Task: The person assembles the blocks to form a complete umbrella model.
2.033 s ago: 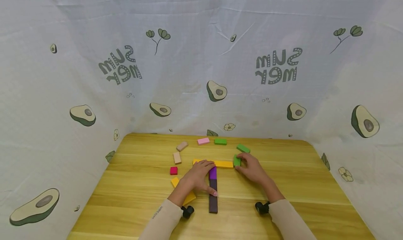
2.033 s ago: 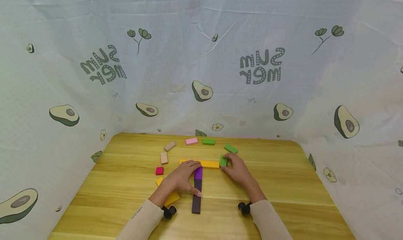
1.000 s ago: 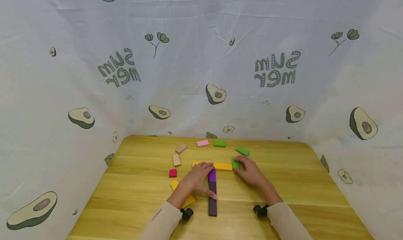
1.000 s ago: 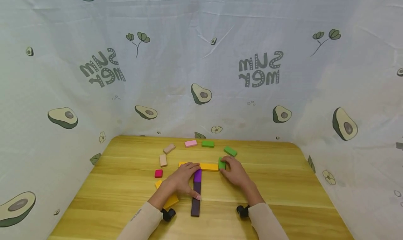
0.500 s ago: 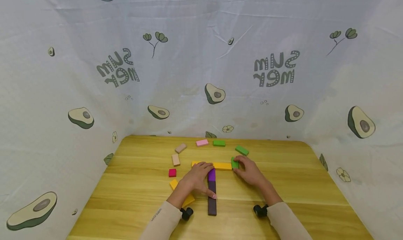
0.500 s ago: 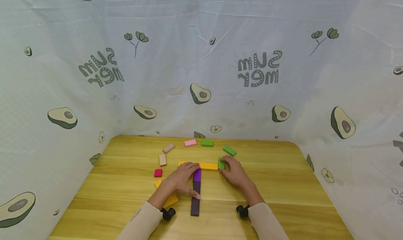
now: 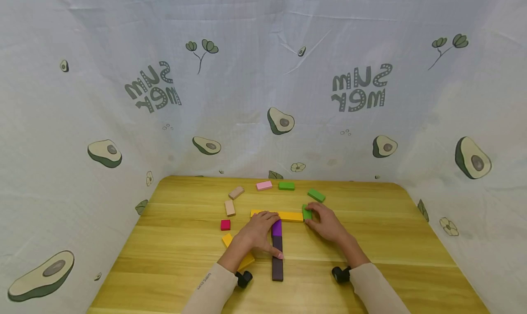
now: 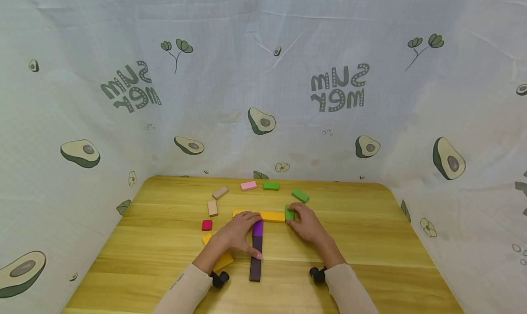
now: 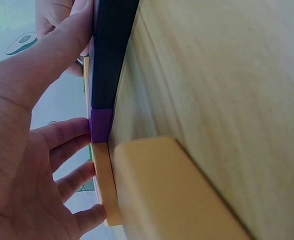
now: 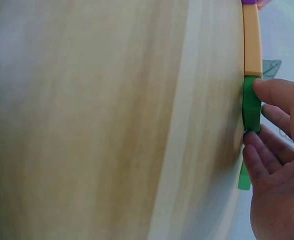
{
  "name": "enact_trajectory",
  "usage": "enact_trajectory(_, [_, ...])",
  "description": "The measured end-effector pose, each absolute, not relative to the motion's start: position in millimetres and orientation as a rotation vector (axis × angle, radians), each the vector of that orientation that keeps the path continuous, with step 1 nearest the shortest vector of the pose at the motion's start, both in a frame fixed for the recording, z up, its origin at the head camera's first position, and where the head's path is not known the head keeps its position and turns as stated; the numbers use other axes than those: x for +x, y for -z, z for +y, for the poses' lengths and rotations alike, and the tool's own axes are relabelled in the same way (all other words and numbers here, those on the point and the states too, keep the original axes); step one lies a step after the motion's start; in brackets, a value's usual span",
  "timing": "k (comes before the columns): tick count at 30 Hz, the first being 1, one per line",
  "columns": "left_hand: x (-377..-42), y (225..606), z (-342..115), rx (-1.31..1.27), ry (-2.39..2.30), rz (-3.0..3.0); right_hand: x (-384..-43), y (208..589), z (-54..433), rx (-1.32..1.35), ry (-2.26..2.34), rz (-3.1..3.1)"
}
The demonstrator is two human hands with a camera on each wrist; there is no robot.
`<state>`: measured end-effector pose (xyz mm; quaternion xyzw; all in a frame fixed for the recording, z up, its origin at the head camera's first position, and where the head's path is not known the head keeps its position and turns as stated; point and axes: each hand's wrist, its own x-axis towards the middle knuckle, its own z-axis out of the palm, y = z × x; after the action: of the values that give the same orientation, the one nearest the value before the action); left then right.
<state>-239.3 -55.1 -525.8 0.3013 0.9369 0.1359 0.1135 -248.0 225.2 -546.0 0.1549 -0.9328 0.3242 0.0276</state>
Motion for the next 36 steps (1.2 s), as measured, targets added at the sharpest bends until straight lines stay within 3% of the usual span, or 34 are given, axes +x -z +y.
enact_trajectory(22, [-241,530,-57,0.897,-0.39,2.756,-254,541,230,0.494,-0.998,-2.885])
enact_trajectory(36, [-240,530,-57,0.884,-0.421,2.745,-292,529,244,0.193,-0.871,-2.895])
